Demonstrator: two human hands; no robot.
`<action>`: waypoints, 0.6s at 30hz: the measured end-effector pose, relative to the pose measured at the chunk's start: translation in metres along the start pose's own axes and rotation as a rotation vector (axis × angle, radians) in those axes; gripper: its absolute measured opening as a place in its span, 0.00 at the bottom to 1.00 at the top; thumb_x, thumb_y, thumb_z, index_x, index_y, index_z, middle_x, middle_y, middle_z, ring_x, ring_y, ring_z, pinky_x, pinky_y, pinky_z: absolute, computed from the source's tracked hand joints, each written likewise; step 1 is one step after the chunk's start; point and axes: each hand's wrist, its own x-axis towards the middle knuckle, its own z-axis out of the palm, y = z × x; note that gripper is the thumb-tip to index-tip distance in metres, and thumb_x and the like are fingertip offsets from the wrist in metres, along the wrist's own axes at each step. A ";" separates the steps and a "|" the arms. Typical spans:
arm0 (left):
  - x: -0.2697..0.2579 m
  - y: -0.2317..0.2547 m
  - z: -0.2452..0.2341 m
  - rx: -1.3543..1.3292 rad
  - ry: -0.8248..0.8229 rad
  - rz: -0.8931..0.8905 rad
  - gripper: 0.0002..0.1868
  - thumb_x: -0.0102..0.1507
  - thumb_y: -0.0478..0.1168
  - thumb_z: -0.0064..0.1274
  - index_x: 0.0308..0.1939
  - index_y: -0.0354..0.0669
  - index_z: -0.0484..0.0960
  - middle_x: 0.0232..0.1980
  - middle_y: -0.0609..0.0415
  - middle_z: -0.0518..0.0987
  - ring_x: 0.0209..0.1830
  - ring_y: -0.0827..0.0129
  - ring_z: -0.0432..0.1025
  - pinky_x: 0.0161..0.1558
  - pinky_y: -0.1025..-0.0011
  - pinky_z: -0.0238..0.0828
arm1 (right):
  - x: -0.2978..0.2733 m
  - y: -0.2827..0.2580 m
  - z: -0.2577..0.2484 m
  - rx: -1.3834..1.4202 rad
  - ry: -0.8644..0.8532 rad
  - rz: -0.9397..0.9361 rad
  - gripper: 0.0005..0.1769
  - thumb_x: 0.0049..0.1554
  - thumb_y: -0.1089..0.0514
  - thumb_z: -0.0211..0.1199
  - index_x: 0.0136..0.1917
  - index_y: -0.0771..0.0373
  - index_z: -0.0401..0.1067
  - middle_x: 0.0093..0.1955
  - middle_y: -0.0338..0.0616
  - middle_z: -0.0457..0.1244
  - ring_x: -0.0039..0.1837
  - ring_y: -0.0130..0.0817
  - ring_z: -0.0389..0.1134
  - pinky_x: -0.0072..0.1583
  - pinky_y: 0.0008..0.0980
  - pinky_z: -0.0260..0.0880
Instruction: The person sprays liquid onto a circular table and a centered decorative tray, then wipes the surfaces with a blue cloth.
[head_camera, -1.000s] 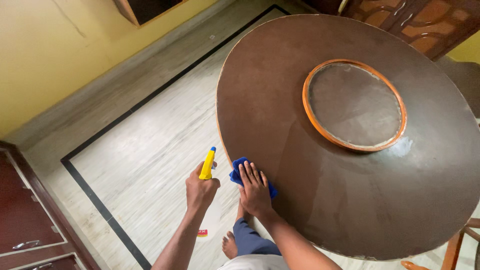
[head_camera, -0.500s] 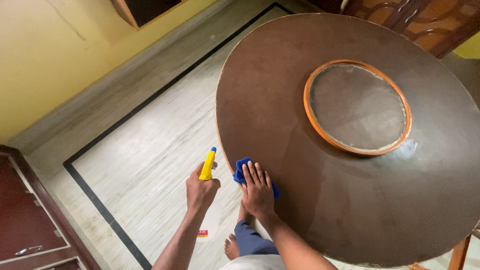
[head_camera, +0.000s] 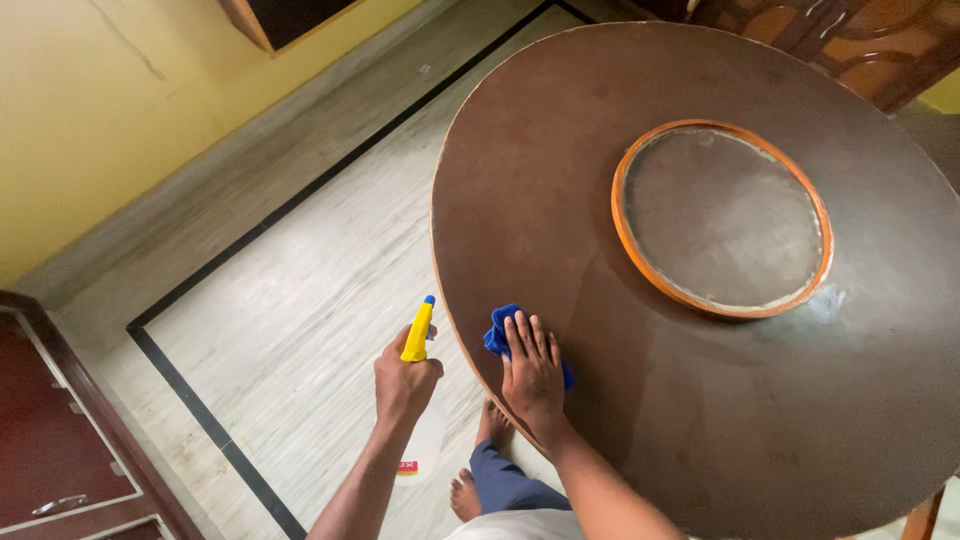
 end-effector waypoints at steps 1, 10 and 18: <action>0.001 0.001 -0.001 -0.002 0.002 0.005 0.24 0.47 0.30 0.54 0.47 0.46 0.83 0.26 0.52 0.76 0.25 0.67 0.70 0.35 0.67 0.68 | 0.002 0.002 0.001 -0.005 0.010 -0.001 0.34 0.63 0.51 0.49 0.81 0.57 0.52 0.83 0.45 0.48 0.83 0.47 0.45 0.78 0.55 0.43; 0.014 0.006 0.002 -0.024 0.004 0.014 0.23 0.47 0.31 0.54 0.47 0.46 0.83 0.26 0.51 0.75 0.26 0.67 0.69 0.36 0.67 0.69 | 0.017 0.023 0.005 -0.019 0.031 0.014 0.34 0.63 0.50 0.49 0.80 0.57 0.53 0.83 0.45 0.48 0.83 0.48 0.46 0.77 0.57 0.43; 0.025 0.009 0.005 0.012 -0.005 -0.002 0.23 0.47 0.31 0.55 0.47 0.46 0.83 0.26 0.51 0.75 0.27 0.66 0.70 0.36 0.66 0.68 | 0.029 0.041 0.002 -0.025 0.052 0.016 0.33 0.63 0.50 0.49 0.80 0.57 0.54 0.83 0.44 0.49 0.83 0.48 0.47 0.77 0.56 0.45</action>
